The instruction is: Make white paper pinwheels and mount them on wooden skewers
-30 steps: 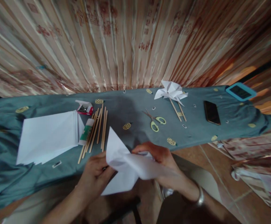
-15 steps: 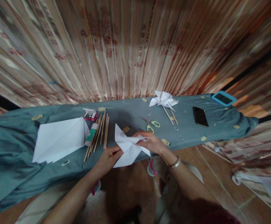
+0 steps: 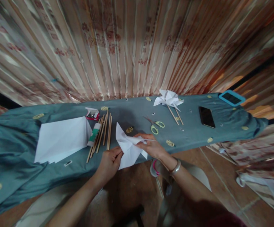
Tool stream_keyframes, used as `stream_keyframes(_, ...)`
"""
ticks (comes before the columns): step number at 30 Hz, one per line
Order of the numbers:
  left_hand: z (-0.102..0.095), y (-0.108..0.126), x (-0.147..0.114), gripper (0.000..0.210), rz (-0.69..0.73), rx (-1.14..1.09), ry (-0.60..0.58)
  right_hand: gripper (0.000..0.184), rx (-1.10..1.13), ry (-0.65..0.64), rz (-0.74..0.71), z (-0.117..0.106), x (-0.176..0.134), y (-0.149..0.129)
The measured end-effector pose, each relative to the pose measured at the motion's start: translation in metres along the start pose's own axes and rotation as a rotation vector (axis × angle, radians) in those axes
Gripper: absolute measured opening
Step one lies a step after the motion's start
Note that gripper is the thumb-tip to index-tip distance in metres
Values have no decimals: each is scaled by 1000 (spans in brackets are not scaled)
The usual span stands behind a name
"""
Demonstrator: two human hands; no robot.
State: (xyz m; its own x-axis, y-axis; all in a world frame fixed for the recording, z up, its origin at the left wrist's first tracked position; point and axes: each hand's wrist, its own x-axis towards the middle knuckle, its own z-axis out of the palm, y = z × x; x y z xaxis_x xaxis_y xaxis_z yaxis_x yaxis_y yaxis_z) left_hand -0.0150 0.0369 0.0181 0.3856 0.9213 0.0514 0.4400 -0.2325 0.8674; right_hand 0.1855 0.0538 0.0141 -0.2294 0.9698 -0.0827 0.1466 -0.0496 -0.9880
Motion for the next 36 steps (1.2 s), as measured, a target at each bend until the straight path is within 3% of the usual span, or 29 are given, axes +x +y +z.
stream_keyframes(8, -1, 3, -2, 30, 5, 32, 20, 31, 59, 28, 46, 5, -2, 2)
stream_keyframes(17, 14, -3, 13, 34, -315, -471, 17, 40, 178, -20, 133, -5, 6, -4)
stream_keyframes(29, 19, -7, 9, 32, -417, -611, 58, 45, 201, -49, 184, -4, 12, 6)
stream_keyframes(36, 28, -5, -12, 38, -484, -785, -38, 44, 131, -112, 129, -22, 15, -5)
